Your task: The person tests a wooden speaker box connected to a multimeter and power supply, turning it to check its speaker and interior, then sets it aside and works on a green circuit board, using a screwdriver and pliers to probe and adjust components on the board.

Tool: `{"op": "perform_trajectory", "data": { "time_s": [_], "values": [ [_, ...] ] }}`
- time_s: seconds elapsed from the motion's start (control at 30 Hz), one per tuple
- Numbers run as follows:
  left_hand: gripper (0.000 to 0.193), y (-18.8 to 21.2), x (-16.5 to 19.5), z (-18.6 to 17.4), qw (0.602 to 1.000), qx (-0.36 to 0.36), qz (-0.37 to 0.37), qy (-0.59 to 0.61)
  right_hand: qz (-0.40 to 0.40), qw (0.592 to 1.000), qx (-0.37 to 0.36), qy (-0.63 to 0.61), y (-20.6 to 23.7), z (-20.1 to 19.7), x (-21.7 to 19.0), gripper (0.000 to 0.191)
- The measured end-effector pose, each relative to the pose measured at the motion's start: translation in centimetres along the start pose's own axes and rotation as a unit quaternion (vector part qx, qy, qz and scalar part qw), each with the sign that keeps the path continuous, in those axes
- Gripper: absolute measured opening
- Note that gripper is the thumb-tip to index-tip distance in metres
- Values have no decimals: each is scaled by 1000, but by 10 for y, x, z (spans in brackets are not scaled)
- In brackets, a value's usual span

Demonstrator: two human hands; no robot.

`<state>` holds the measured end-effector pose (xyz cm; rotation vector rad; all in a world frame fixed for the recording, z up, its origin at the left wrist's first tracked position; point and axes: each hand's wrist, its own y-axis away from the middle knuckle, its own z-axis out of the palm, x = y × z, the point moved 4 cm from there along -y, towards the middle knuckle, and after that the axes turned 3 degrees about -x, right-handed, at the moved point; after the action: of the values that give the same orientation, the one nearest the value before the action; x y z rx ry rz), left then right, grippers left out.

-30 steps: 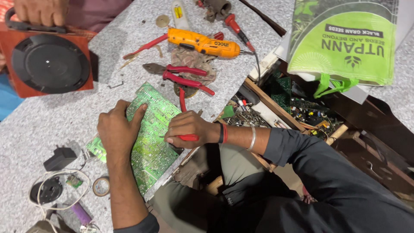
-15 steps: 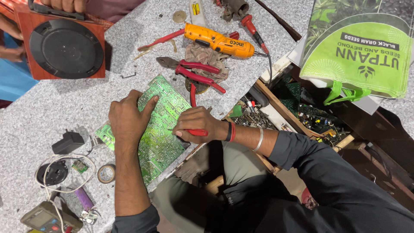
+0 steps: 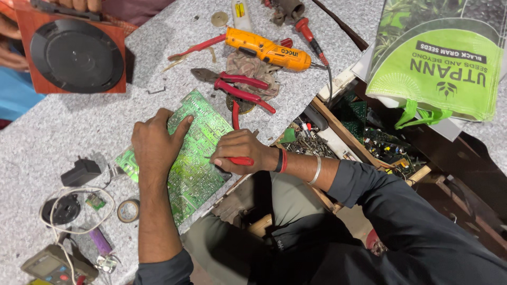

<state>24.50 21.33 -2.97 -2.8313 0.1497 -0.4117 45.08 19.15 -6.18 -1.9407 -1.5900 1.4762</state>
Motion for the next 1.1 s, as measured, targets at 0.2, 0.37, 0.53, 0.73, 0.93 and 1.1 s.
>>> {"op": "perform_trajectory", "data": {
  "time_s": [0.2, 0.37, 0.53, 0.73, 0.93, 1.1],
  "values": [
    [48, 1, -12, 2, 999, 16, 31, 27, -10, 1000, 5, 6, -6, 7, 1, 10],
    [47, 4, -22, -1, 996, 49, 45, 55, -4, 1000, -4, -5, -12, 19, 3, 11],
    [47, 5, -30, -1, 997, 31, 41, 59, 1, 1000, -4, 9, -15, 27, 4, 13],
    [48, 7, -38, -2, 997, 24, 37, 59, 5, 999, -19, 27, -16, 35, 5, 15],
    [48, 9, -40, -6, 997, 21, 39, 65, 5, 999, -19, 34, -17, 39, 4, 17],
    [48, 10, -40, -6, 997, 20, 38, 58, 2, 999, -16, 32, -17, 40, 3, 17]
  ]
}}
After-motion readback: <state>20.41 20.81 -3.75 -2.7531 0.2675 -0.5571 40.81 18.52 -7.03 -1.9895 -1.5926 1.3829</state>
